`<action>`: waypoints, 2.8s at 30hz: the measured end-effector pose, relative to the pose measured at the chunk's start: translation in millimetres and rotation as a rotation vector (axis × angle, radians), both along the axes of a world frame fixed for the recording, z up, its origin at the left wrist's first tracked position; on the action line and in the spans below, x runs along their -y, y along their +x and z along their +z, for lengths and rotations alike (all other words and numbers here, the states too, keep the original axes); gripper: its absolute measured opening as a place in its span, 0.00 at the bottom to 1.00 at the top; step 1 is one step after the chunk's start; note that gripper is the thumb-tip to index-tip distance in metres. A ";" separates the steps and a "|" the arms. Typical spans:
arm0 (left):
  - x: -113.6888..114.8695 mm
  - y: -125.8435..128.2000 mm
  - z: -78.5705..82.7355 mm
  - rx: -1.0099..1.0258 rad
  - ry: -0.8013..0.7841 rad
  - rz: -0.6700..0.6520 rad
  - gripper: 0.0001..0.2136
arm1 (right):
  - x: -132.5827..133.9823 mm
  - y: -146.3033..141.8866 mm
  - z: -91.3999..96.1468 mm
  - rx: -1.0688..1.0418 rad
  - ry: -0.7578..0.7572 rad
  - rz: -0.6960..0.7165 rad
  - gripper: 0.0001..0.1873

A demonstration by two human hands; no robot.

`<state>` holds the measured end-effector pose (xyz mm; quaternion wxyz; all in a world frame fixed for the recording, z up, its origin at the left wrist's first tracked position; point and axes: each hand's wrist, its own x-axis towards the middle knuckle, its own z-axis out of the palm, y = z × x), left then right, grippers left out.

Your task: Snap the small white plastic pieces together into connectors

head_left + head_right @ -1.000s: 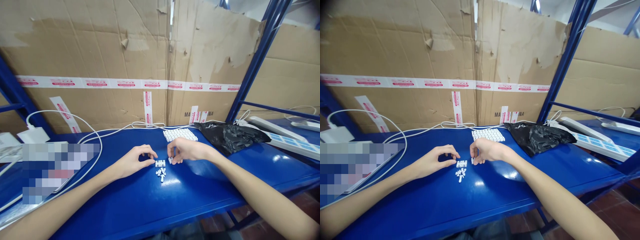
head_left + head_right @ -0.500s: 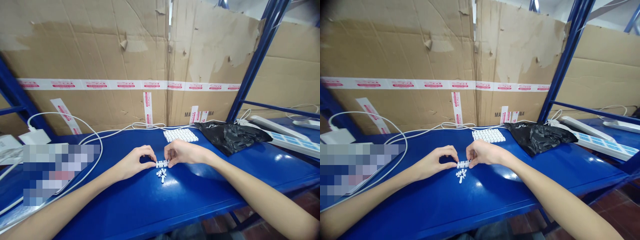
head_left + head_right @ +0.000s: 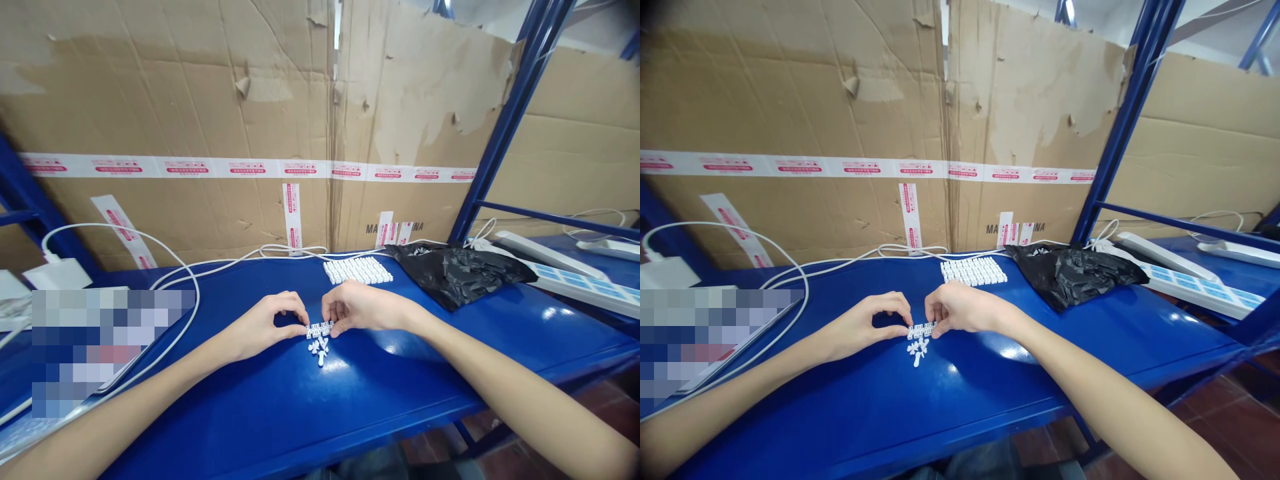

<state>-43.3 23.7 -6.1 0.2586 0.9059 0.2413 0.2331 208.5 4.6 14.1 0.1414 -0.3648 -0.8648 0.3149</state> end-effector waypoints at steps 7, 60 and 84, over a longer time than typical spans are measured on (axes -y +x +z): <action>-0.4 0.3 0.7 0.001 0.022 -0.017 0.06 | -0.3 -0.8 -0.9 0.013 0.034 0.025 0.09; 0.0 -1.7 -2.3 0.064 -0.026 0.092 0.08 | -29.2 23.3 5.7 0.055 0.418 -0.242 0.04; 11.1 6.8 -6.6 0.337 0.629 0.185 0.09 | 12.9 -40.2 -10.2 -0.901 -0.196 -0.350 0.18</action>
